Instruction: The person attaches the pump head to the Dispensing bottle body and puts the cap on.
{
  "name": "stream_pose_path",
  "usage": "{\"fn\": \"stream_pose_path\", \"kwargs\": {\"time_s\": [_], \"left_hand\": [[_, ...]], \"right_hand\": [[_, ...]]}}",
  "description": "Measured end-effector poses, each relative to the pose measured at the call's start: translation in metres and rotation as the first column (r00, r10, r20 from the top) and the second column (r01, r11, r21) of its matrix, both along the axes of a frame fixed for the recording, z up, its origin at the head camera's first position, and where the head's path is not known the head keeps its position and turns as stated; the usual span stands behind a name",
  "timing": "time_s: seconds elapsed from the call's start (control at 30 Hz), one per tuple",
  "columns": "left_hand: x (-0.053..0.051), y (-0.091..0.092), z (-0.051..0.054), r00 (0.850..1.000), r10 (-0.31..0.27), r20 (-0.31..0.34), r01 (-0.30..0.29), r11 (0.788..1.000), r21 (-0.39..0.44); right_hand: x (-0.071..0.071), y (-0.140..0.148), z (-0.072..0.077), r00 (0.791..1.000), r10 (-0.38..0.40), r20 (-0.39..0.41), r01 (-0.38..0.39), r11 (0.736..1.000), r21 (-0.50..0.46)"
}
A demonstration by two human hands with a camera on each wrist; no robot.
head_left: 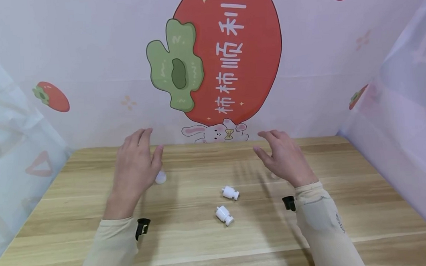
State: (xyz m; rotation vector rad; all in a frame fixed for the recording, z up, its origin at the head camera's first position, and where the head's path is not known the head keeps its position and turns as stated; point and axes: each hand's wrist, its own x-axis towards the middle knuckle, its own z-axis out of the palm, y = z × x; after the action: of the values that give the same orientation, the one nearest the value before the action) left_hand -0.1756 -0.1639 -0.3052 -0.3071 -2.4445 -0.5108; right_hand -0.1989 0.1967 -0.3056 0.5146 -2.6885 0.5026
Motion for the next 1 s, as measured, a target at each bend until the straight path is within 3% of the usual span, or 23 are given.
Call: {"fn": "stream_pose_path", "kwargs": {"time_s": [0.4, 0.7, 1.0], "left_hand": [[0.002, -0.014, 0.005, 0.994, 0.015, 0.110, -0.015, 1.000, -0.005], [0.004, -0.027, 0.006, 0.983, 0.021, 0.180, -0.017, 1.000, -0.021], [0.006, -0.035, 0.007, 0.960, 0.038, 0.276, -0.024, 0.998, -0.053]], "right_hand": [[0.001, -0.007, 0.000, 0.999, 0.023, 0.032, -0.024, 0.999, 0.033], [0.003, -0.012, -0.001, 0.990, 0.043, 0.135, -0.049, 0.998, 0.044], [0.004, -0.019, -0.005, 0.986, 0.107, 0.127, -0.116, 0.991, 0.065]]}}
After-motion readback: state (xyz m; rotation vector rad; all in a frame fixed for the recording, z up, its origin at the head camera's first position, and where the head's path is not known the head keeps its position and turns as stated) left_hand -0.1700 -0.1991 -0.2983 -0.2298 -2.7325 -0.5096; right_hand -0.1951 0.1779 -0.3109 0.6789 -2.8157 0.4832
